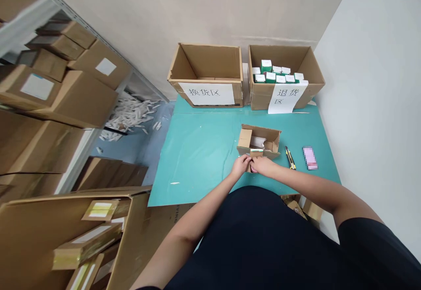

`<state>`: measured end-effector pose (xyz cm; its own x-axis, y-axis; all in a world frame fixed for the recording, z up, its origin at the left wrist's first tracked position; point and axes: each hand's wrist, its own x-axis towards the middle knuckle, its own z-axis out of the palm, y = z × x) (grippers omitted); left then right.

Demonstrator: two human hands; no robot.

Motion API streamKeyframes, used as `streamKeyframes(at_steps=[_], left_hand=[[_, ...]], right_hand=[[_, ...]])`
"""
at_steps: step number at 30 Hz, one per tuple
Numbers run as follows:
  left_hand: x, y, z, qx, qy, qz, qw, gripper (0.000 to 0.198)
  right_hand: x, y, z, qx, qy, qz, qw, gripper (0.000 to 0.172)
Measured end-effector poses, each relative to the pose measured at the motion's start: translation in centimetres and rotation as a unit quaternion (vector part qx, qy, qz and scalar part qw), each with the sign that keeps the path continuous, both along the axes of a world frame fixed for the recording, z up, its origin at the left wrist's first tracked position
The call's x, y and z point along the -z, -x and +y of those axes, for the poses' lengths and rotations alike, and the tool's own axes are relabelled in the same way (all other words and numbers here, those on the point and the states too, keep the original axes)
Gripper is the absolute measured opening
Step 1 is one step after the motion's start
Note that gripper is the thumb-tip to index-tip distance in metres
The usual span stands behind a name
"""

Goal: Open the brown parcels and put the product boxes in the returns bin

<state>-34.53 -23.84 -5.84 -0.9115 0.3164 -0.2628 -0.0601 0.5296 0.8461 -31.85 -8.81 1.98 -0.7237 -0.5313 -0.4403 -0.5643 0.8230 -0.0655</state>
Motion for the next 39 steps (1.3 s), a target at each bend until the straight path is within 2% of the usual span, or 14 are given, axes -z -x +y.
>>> streamKeyframes(at_steps=[4,9,13,18,21,24,30,33,39], left_hand=[[-0.2,0.0,0.0,-0.001,0.006,0.001,1.000,0.021],[-0.5,-0.3,-0.1,-0.003,0.018,0.006,1.000,0.021],[-0.7,-0.2,-0.3,0.003,0.031,0.010,0.999,0.022],[-1.0,0.4,-0.8,0.001,0.026,0.007,1.000,0.024],[-1.4,0.8,-0.9,0.003,0.015,0.009,1.000,0.024],[-1.8,1.1,-0.9,0.002,0.011,0.008,1.000,0.025],[-2.0,1.7,-0.8,0.007,0.016,0.000,1.000,0.023],[-2.0,1.9,-1.0,0.004,0.026,-0.003,1.000,0.022],[-2.0,1.9,-1.4,0.000,0.022,-0.012,1.000,0.022]], right_hand=[[0.2,0.3,0.0,0.009,0.001,-0.006,1.000,0.031],[-0.3,0.5,0.6,-0.031,0.015,-0.020,0.999,0.039],[-1.4,0.7,1.4,-0.056,0.041,-0.016,0.997,0.046],[-3.6,1.1,2.6,-0.066,0.119,0.037,0.990,0.046],[-4.5,1.0,3.3,-0.025,0.165,0.038,0.985,0.043],[-4.7,0.7,3.9,0.031,0.202,0.015,0.979,0.042],[-5.1,-0.2,4.9,0.131,0.277,0.025,0.951,0.056],[-6.6,-0.4,5.2,0.148,0.319,0.041,0.935,0.061],[-10.9,-0.4,6.7,0.167,0.399,0.091,0.897,0.062]])
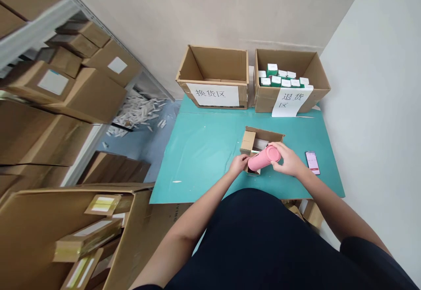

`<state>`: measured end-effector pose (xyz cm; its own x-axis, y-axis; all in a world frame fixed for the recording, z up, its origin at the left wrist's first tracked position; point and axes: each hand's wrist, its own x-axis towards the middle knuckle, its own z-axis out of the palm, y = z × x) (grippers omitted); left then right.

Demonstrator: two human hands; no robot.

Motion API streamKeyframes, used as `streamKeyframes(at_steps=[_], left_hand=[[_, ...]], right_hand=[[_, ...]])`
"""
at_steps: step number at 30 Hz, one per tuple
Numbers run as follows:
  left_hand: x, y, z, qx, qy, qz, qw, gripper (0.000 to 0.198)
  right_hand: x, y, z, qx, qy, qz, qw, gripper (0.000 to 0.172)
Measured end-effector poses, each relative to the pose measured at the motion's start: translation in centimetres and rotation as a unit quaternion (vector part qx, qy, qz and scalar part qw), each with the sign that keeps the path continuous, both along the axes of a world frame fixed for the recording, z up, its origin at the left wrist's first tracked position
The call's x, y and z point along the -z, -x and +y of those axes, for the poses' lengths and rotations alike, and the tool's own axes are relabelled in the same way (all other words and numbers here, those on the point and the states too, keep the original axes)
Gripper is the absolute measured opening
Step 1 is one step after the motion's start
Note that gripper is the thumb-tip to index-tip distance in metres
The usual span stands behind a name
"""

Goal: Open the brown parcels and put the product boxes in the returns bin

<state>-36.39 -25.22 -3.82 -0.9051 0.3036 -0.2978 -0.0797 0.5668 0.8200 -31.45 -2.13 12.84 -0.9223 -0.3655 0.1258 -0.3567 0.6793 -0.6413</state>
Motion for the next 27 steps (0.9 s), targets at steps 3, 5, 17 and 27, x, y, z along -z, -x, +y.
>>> streamKeyframes(at_steps=[3,5,17,27], left_hand=[[0.0,-0.2,-0.1,-0.002,-0.001,0.003,1.000,0.024],[0.0,-0.5,-0.2,0.005,-0.004,0.010,1.000,0.025],[-1.6,-3.4,-2.9,0.056,-0.012,0.084,0.995,0.048],[-12.2,-3.0,-1.4,0.109,-0.405,-0.220,0.881,0.077]], right_hand=[[-1.6,0.1,0.9,0.020,0.034,0.029,0.999,0.061],[-2.4,0.0,1.4,0.029,0.054,0.049,0.997,0.059],[-3.8,-1.0,2.7,0.029,0.132,0.069,0.988,0.052],[-6.6,-0.6,2.4,-0.003,0.225,-0.003,0.974,0.061]])
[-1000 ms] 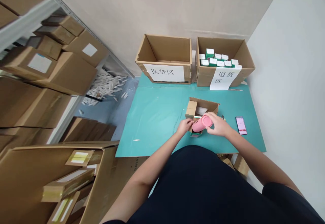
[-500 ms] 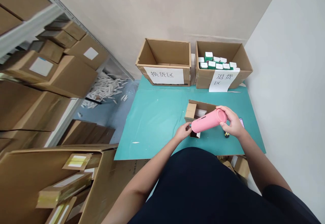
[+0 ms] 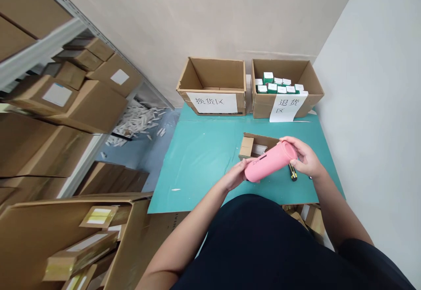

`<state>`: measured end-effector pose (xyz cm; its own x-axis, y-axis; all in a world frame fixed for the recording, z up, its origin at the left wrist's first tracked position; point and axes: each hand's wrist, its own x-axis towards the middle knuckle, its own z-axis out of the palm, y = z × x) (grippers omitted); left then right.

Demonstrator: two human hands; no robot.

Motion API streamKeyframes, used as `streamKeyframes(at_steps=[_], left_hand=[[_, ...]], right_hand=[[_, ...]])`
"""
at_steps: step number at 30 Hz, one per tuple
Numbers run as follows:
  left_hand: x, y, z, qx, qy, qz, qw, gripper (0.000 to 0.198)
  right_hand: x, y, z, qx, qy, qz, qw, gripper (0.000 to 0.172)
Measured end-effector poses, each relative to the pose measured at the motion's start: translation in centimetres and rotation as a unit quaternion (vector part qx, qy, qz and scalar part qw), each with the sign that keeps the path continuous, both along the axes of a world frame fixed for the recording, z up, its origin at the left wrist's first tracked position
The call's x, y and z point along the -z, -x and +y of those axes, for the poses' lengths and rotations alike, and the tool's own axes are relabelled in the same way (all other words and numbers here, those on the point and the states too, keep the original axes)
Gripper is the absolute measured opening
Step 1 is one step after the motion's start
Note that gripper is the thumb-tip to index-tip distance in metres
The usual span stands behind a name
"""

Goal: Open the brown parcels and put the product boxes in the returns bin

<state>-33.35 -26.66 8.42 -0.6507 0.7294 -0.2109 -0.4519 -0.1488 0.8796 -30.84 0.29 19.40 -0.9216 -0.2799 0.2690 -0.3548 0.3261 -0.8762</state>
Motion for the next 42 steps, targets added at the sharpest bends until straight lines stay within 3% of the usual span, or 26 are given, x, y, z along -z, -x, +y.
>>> streamKeyframes(at_steps=[3,9,14,18,21,23,25,27,29,32,35,37,42], left_hand=[[-1.6,-0.4,0.6,0.078,-0.101,-0.080,0.989,0.084],[-1.8,-1.3,1.4,0.012,-0.157,-0.109,0.982,0.073],[-1.5,-1.7,1.9,-0.011,-0.165,-0.114,0.980,0.076],[-0.7,-2.2,2.3,0.050,-0.214,-0.188,0.957,0.077],[-0.6,-2.6,2.6,0.111,-0.230,-0.253,0.933,0.083],[-0.8,-2.6,2.8,0.117,-0.217,-0.256,0.935,0.084],[-1.1,-2.3,2.8,0.066,-0.183,-0.207,0.959,0.077],[-1.3,-1.9,2.8,-0.034,-0.144,-0.114,0.982,0.067],[-1.2,-1.5,2.7,-0.122,-0.109,-0.011,0.986,0.064],[-0.8,-1.3,2.7,-0.176,-0.059,0.091,0.978,0.077],[-0.8,-1.7,2.7,-0.199,-0.039,0.084,0.976,0.076],[-1.1,-2.1,2.6,-0.174,-0.074,0.024,0.982,0.072],[-2.3,-2.6,2.1,-0.004,-0.197,-0.151,0.969,0.081]], right_hand=[[-0.3,0.7,-0.1,-0.011,0.032,-0.020,0.999,0.064],[0.9,1.8,0.0,-0.011,0.139,-0.076,0.987,0.067],[1.6,1.7,-0.8,0.009,0.264,-0.154,0.952,0.080],[2.1,1.4,-2.4,-0.009,0.359,-0.207,0.910,0.089],[2.5,1.4,-3.8,-0.025,0.388,-0.237,0.890,0.088],[2.7,1.5,-4.4,-0.011,0.398,-0.245,0.884,0.083],[2.7,1.6,-4.8,0.022,0.400,-0.240,0.884,0.077],[2.6,1.6,-5.1,0.074,0.392,-0.220,0.890,0.073],[2.3,1.6,-5.4,0.131,0.383,-0.195,0.894,0.072],[1.8,1.6,-6.0,0.181,0.376,-0.191,0.888,0.069],[1.6,1.5,-6.4,0.183,0.384,-0.209,0.880,0.064],[1.5,1.6,-6.2,0.165,0.398,-0.224,0.874,0.062],[1.9,2.0,-5.3,0.067,0.423,-0.279,0.860,0.065]])
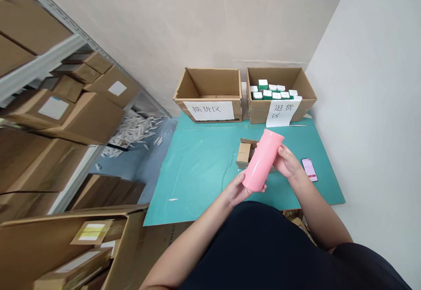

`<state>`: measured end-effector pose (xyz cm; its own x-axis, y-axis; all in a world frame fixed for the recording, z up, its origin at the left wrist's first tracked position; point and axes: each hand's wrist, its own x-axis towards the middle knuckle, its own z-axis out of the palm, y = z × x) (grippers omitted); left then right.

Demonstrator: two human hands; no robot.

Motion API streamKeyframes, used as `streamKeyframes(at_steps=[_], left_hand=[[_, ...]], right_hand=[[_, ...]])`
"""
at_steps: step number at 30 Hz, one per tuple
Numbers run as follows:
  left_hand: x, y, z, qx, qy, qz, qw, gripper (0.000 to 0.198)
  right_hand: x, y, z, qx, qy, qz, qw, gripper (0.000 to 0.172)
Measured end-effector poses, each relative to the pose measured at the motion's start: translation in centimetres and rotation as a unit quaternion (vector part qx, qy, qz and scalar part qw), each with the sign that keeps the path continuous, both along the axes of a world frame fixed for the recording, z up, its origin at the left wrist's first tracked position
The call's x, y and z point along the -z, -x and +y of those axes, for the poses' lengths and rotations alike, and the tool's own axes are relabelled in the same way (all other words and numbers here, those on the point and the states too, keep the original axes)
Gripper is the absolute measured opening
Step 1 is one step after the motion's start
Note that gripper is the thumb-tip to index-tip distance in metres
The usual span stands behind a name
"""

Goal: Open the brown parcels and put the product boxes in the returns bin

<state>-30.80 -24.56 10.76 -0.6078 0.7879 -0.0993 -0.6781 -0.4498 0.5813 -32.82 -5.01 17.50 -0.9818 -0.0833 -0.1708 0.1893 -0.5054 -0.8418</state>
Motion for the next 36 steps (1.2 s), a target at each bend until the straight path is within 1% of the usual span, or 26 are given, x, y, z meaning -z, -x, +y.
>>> streamKeyframes(at_steps=[2,3,5,8,10,11,12,13,15,17,18,19,20,21,23,26,28,29,31,34,36], left_hand=[[-0.1,0.1,-0.1,0.022,-0.016,-0.022,0.999,0.078],[-0.1,0.2,0.0,0.015,-0.012,-0.019,1.000,0.077],[0.3,0.3,0.0,-0.031,0.015,0.004,0.999,0.075],[0.9,0.3,0.0,-0.141,0.082,0.054,0.985,0.071],[1.2,0.2,-0.1,-0.190,0.117,0.078,0.972,0.072],[1.3,0.1,-0.1,-0.197,0.120,0.082,0.970,0.073],[1.3,0.0,-0.2,-0.189,0.113,0.076,0.972,0.072],[1.2,-0.1,-0.2,-0.167,0.095,0.063,0.979,0.072],[1.1,-0.2,-0.3,-0.092,0.045,0.019,0.995,0.076],[1.0,-0.3,-0.4,-0.018,0.003,-0.021,1.000,0.082],[1.0,-0.3,-0.4,0.004,-0.006,-0.032,0.999,0.084],[1.0,-0.3,-0.4,0.011,-0.009,-0.034,0.999,0.083],[1.0,-0.2,-0.3,0.001,-0.003,-0.027,1.000,0.082],[1.0,-0.3,-0.2,-0.022,0.009,-0.012,1.000,0.079],[1.1,-0.3,-0.1,-0.090,0.048,0.023,0.995,0.075],[1.1,-0.5,0.1,-0.193,0.117,0.071,0.971,0.077],[1.1,-0.5,0.1,-0.234,0.150,0.090,0.956,0.078],[1.1,-0.6,0.1,-0.240,0.156,0.093,0.954,0.077],[1.0,-0.5,0.0,-0.219,0.144,0.081,0.962,0.074],[0.9,-0.3,-0.3,-0.140,0.087,0.049,0.985,0.078],[1.0,-0.3,-0.4,-0.084,0.047,0.026,0.995,0.083]], right_hand=[[0.2,0.1,-0.1,-0.005,0.009,0.002,1.000,0.064],[0.3,0.2,-0.2,0.008,0.007,0.002,1.000,0.063],[0.4,0.2,-0.7,0.051,-0.011,0.003,0.999,0.060],[0.4,0.0,-1.3,0.110,-0.043,0.013,0.993,0.058],[0.4,-0.1,-1.5,0.124,-0.054,0.017,0.991,0.057],[0.3,-0.2,-1.5,0.123,-0.058,0.017,0.991,0.056],[0.3,-0.3,-1.4,0.117,-0.059,0.017,0.991,0.056],[0.3,-0.3,-1.3,0.105,-0.058,0.015,0.993,0.056],[0.3,-0.3,-1.0,0.070,-0.048,0.008,0.996,0.059],[0.3,-0.3,-0.7,0.031,-0.033,0.000,0.999,0.060],[0.3,-0.2,-0.6,0.017,-0.028,0.000,0.999,0.061],[0.4,-0.2,-0.6,0.009,-0.025,0.002,1.000,0.061],[0.5,-0.2,-0.6,0.010,-0.023,0.006,1.000,0.061],[0.5,-0.2,-0.6,0.017,-0.025,0.011,0.999,0.060],[0.7,-0.2,-0.9,0.042,-0.034,0.021,0.998,0.057],[0.9,-0.2,-1.3,0.079,-0.050,0.028,0.995,0.054],[1.0,-0.2,-1.4,0.088,-0.055,0.024,0.994,0.056],[1.0,-0.1,-1.4,0.087,-0.054,0.020,0.995,0.058],[1.1,-0.1,-1.2,0.071,-0.045,0.012,0.996,0.061],[1.4,0.0,-0.6,0.036,-0.019,0.003,0.999,0.062],[1.6,0.0,-0.3,0.015,-0.012,0.000,1.000,0.062]])
